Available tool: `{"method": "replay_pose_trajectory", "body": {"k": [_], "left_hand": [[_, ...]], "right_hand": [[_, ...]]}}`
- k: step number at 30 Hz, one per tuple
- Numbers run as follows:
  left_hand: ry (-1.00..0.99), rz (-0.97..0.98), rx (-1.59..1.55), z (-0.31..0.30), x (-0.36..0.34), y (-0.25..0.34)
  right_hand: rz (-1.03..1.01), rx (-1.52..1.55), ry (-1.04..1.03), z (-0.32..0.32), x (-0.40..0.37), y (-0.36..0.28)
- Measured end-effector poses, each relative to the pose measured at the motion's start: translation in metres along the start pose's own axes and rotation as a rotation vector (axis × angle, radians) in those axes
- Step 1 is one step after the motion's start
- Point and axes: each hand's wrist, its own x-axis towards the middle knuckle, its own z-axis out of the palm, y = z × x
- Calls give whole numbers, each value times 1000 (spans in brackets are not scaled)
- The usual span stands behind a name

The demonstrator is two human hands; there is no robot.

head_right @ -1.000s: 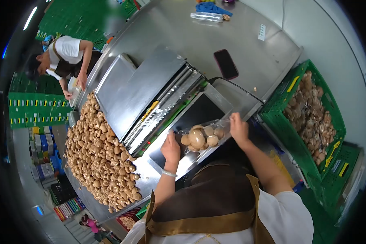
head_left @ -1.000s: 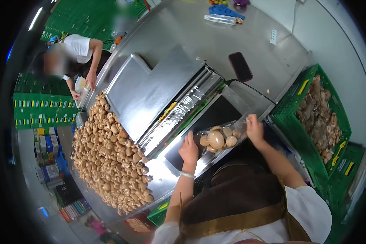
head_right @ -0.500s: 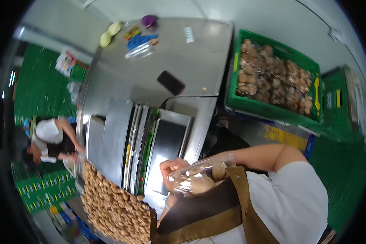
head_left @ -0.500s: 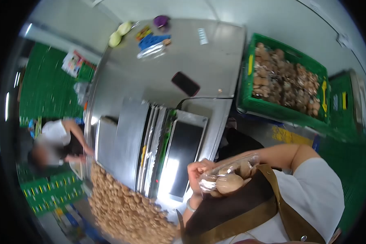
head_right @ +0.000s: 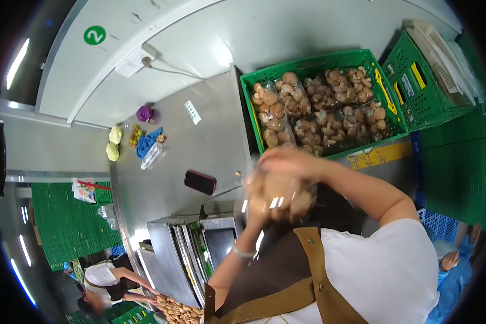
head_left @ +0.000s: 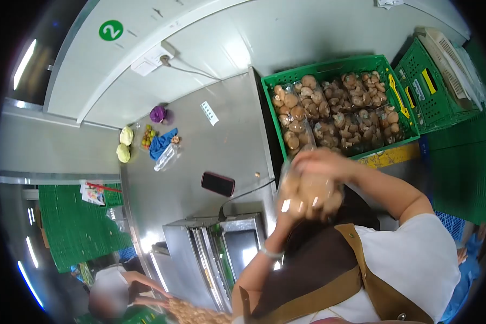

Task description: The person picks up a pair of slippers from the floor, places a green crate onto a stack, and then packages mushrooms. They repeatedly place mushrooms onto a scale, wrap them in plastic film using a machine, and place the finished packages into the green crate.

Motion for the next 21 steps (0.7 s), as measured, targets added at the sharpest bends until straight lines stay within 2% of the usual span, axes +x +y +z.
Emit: {"method": "replay_pose_trajectory", "body": {"k": [1, 3, 4, 6, 7, 8, 10, 13, 14, 15, 17, 19, 21], "left_hand": [[29, 57, 32, 2, 30, 16], [113, 272, 37, 14, 89, 44], [33, 337, 195, 21, 113, 41], [62, 578, 519, 43, 150, 31], [18, 568, 619, 51, 158, 15], [-27, 555, 720, 58, 163, -4], [-98, 515, 829, 64, 165, -16], [-158, 476, 839, 61, 161, -17], [-157, 480, 831, 61, 160, -16], [-143, 487, 824, 59, 164, -15], [-144, 511, 846, 56, 162, -19], [-141, 535, 784, 51, 156, -22], [-115, 473, 518, 39, 135, -17]], "right_hand": [[28, 209, 216, -25, -6, 16], [91, 755, 470, -83, -17, 75], [127, 1093, 508, -104, -15, 113], [213, 837, 817, -118, -10, 135], [254, 700, 963, -123, -7, 146], [274, 585, 990, -125, -1, 178], [312, 352, 1027, -123, 13, 251], [481, -251, 896, -116, 17, 270], [522, -449, 833, -111, 20, 272], [605, -423, 772, -107, 18, 220], [361, -701, 748, -97, 9, 165], [100, -1000, 628, -88, 8, 150], [69, -1055, 491, -75, 15, 169]]}}
